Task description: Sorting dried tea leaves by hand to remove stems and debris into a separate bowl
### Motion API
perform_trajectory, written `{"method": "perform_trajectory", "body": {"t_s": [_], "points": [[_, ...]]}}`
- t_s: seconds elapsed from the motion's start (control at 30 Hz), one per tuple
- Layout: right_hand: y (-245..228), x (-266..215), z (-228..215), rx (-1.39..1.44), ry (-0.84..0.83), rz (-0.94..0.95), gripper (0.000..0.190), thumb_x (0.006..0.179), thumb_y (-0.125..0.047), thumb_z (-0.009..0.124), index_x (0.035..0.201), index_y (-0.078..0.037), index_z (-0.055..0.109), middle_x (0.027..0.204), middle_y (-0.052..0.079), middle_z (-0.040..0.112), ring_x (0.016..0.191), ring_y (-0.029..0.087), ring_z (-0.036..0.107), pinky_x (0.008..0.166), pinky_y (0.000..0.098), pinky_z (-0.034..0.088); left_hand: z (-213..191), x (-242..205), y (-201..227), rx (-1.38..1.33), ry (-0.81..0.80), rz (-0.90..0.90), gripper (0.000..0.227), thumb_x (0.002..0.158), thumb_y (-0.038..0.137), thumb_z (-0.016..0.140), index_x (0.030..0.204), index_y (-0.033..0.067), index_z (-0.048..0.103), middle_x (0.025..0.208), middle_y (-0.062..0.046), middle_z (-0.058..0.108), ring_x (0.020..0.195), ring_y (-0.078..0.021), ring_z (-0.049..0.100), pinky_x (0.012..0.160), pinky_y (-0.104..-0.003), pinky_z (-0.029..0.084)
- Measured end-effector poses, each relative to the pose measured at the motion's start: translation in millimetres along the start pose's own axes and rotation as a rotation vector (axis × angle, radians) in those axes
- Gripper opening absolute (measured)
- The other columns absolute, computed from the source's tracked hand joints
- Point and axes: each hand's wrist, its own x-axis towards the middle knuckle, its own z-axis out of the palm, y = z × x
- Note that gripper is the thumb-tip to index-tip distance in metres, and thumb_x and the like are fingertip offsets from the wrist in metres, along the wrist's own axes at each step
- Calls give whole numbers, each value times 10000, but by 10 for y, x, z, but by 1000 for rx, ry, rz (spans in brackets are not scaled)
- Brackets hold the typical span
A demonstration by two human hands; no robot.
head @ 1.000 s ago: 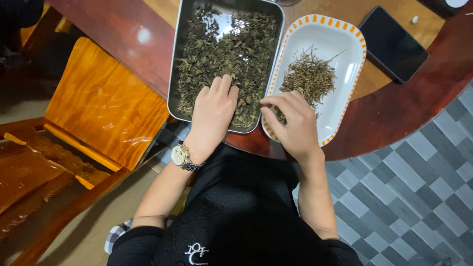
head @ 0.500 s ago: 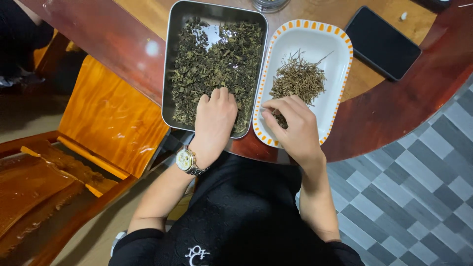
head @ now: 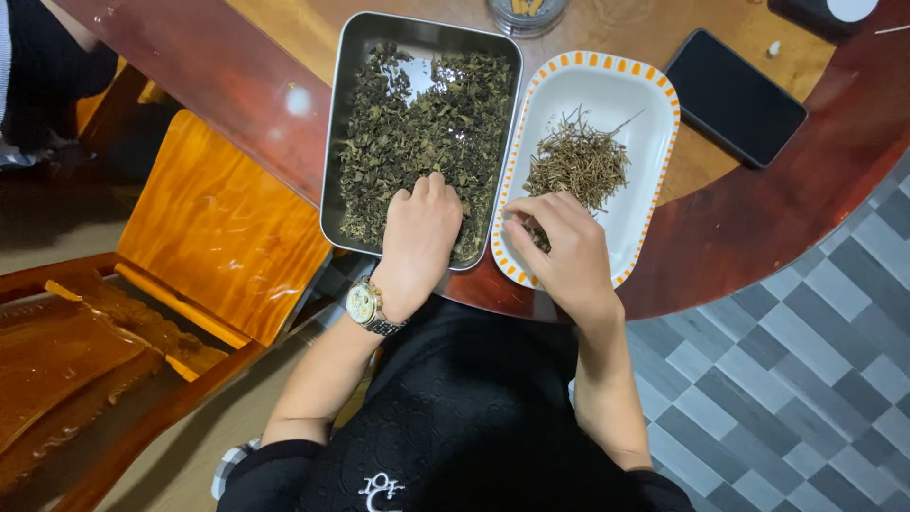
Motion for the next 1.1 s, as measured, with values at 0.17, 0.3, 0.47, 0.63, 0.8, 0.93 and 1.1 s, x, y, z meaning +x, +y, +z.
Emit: {"method": "perform_trajectory", "body": {"t_s": [0.17,0.3,0.47,0.63,0.8,0.93,1.1], "points": [[36,-18,56,-16,-30,-3,106,1014,-162,699,1080,-85,730,877,89,707,845,306,683,745,411,560,-84,-73,-156,-131,12,46,125,784,171,703,866,104,636,852,-20,540,795,-203,617,606,-325,483],[-63,3,188,-17,-52,-21,92,1002,-168,712,1061,-102,736,922,67,714,877,263,676,798,377,550,-242,-189,-220,-353,58,24,129,873,164,597,931,52,572,871,-63,496,833,-269,615,648,-356,528],[-56,50,405,-32,-54,-83,120,980,-209,736,1028,-102,711,916,69,688,886,291,670,796,398,558,-274,-281,-209,-557,111,2,98,989,122,477,1016,43,528,875,-91,465,848,-299,599,705,-368,535],[-64,82,462,-41,-65,-63,64,984,-173,727,967,-117,703,845,45,661,833,270,664,756,380,559,-331,-282,-170,-727,139,49,58,1024,73,458,1012,50,510,861,-123,474,842,-348,594,719,-430,522],[-72,75,350,12,-55,10,69,978,-125,718,922,-98,690,797,74,648,786,305,664,726,409,551,-320,-225,-133,-733,194,126,109,1078,107,424,1041,85,524,883,-81,496,865,-286,613,753,-359,548],[-11,12,250,11,-59,51,64,993,-126,695,949,-79,689,846,82,668,829,288,661,748,398,539,-471,-86,-136,-764,147,161,131,1092,117,452,1071,40,555,909,-127,538,895,-315,627,775,-388,557],[21,-87,21,-81,8,130,133,1049,-71,599,968,-11,686,888,156,661,895,322,646,822,423,532,-156,199,-253,-556,78,186,105,1035,77,574,1022,34,670,932,-94,592,886,-224,645,779,-327,555]]}}
